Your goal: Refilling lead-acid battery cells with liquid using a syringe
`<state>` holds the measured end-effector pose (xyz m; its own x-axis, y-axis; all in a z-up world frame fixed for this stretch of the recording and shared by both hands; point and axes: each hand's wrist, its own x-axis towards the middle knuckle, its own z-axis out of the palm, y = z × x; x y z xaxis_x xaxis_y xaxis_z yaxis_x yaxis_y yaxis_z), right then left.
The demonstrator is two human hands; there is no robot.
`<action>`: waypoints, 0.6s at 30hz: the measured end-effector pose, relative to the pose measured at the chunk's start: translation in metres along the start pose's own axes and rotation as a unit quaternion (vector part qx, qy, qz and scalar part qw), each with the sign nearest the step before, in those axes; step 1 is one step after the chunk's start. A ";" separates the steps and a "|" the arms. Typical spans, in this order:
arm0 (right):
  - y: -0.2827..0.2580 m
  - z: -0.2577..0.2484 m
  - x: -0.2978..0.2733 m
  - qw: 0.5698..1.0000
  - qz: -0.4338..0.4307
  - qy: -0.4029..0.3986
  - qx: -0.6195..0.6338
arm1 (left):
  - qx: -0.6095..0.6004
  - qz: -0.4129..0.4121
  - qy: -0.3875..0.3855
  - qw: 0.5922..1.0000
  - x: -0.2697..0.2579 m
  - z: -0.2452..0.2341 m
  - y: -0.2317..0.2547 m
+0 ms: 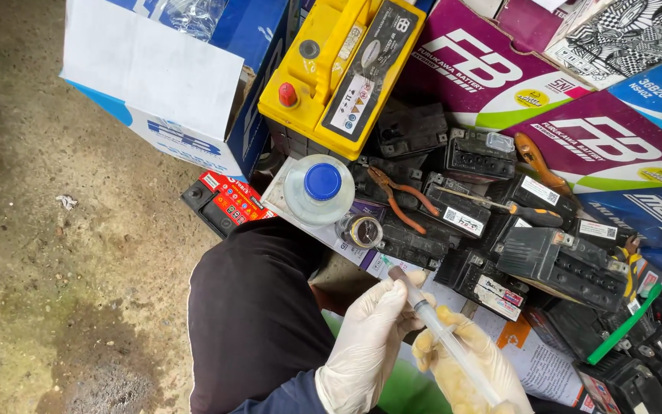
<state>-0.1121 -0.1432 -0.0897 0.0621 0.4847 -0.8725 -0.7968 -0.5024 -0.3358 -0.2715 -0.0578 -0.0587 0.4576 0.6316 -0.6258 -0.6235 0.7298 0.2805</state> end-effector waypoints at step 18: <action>0.005 0.008 -0.013 0.885 -0.292 -0.358 -0.052 | -0.001 -0.009 0.042 0.999 0.007 0.007 0.007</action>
<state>-0.1220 -0.1467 -0.0772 0.0196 0.9945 -0.1026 -0.6924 -0.0605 -0.7189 -0.2685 -0.0460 -0.0557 0.4140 0.5932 -0.6904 -0.6168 0.7406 0.2665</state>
